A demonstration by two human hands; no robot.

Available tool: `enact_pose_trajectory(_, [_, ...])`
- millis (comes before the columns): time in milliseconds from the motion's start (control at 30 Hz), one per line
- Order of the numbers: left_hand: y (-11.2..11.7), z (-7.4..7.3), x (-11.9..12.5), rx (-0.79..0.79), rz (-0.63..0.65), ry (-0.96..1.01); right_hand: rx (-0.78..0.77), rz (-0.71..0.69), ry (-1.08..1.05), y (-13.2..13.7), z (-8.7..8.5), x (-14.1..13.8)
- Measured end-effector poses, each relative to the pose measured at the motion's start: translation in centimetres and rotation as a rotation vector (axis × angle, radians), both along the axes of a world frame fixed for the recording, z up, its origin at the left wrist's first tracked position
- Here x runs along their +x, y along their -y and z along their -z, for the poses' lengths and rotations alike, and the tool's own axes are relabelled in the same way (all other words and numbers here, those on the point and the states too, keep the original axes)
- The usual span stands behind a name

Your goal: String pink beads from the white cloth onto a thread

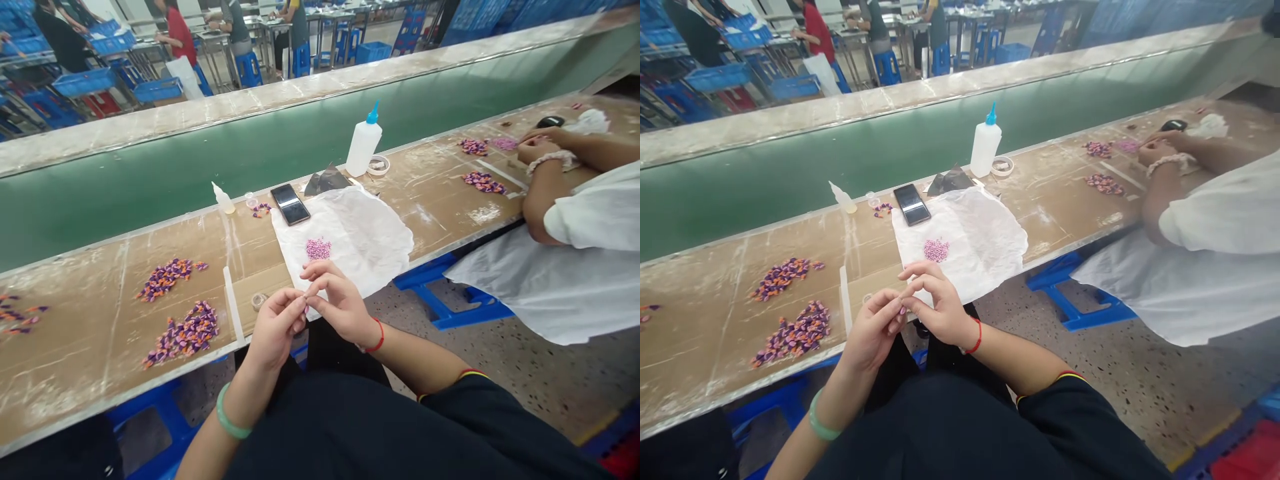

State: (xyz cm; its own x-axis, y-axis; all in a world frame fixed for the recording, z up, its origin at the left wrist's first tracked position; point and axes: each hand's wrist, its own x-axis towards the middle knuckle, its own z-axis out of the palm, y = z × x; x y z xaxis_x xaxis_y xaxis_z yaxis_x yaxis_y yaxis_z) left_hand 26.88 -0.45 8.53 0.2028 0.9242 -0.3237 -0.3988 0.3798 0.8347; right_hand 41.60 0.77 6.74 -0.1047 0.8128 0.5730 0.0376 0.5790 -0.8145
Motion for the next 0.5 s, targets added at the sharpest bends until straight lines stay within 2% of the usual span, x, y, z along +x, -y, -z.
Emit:
enact_pose_trajectory(267, [0.5,1.0,0.8,0.169,-0.127,-0.126,-0.300,0.034,-0.198,1.1,1.4,-1.7])
enact_pose_trajectory(367, [0.5,0.9,0.8,0.228,-0.162,-0.190,-0.276,0.033,-0.110,1.1,0.9,-1.2])
enact_pose_trajectory(500, [0.7,0.4,0.3,0.315,-0.165,-0.332,-0.111,0.057,0.150,0.6,-0.5,0.1])
